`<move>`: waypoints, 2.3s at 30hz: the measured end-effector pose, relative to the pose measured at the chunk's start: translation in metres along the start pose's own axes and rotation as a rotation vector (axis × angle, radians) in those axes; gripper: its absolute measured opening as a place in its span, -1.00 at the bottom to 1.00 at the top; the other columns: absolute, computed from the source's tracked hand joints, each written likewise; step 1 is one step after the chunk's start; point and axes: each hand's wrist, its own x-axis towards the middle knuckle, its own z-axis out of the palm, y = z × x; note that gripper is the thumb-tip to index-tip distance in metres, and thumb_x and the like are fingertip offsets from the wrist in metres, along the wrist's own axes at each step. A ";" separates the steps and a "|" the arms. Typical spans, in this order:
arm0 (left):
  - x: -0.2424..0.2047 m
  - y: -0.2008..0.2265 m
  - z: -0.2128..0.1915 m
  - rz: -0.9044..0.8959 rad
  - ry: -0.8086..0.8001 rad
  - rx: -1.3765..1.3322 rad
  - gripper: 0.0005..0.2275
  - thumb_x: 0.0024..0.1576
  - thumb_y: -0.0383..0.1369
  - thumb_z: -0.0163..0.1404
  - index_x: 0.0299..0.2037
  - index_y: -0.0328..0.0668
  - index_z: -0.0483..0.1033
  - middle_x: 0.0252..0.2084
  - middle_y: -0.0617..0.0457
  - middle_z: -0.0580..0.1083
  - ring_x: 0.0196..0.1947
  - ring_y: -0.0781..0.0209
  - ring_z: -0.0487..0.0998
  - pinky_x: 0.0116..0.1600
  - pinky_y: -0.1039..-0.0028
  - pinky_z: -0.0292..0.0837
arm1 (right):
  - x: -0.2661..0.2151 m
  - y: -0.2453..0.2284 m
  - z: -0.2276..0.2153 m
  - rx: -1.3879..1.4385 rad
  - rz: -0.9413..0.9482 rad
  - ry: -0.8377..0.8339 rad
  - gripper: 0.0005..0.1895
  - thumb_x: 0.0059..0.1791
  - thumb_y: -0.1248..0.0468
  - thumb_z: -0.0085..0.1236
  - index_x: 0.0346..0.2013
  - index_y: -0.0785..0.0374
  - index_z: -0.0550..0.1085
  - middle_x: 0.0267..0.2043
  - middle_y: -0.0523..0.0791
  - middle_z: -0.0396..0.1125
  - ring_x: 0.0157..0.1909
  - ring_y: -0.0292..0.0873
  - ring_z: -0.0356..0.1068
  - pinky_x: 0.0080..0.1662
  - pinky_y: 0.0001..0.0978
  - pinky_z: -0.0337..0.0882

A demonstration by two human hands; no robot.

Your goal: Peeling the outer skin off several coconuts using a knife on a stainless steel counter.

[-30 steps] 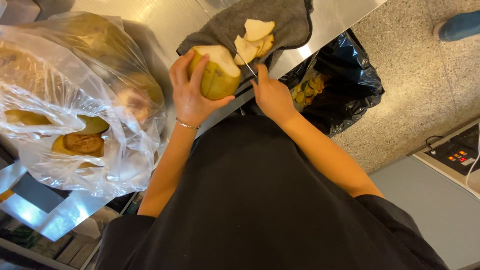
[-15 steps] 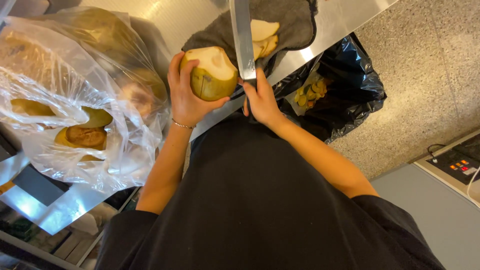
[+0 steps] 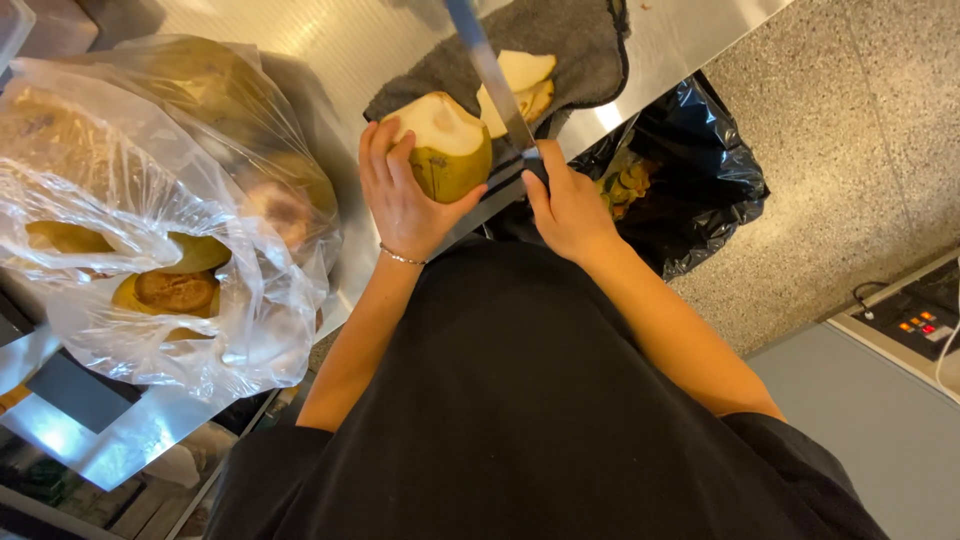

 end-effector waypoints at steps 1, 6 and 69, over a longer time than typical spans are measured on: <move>0.000 0.001 -0.001 -0.002 -0.003 -0.002 -0.17 -0.10 -0.03 0.49 0.24 -0.18 0.21 0.32 -0.17 0.23 0.40 -0.35 0.19 0.46 -0.11 0.14 | -0.003 -0.003 0.000 0.000 0.004 -0.001 -0.70 0.17 0.21 -0.09 0.14 0.25 0.18 -0.45 -0.05 0.43 -0.46 -0.08 0.50 -0.36 -0.21 0.44; 0.012 0.009 0.000 -0.018 -0.049 0.073 -0.35 -0.09 -0.04 0.45 0.14 -0.09 0.44 0.27 -0.14 0.26 0.38 -0.34 0.15 0.40 -0.09 0.20 | -0.004 0.003 0.014 -0.505 -0.148 0.064 -0.74 0.16 0.16 -0.05 0.04 0.23 0.23 -0.31 0.03 0.45 -0.35 0.14 0.48 -0.35 -0.03 0.42; 0.042 -0.034 -0.015 -0.036 -0.173 -0.168 -0.42 -0.12 -0.18 0.51 0.09 -0.05 0.52 0.21 -0.04 0.36 0.30 -0.12 0.30 0.37 0.10 0.34 | 0.051 0.055 0.047 -0.575 -0.234 0.049 -0.84 0.20 0.19 -0.09 -0.02 0.20 0.24 -0.35 0.04 0.40 -0.36 0.22 0.44 -0.35 0.07 0.41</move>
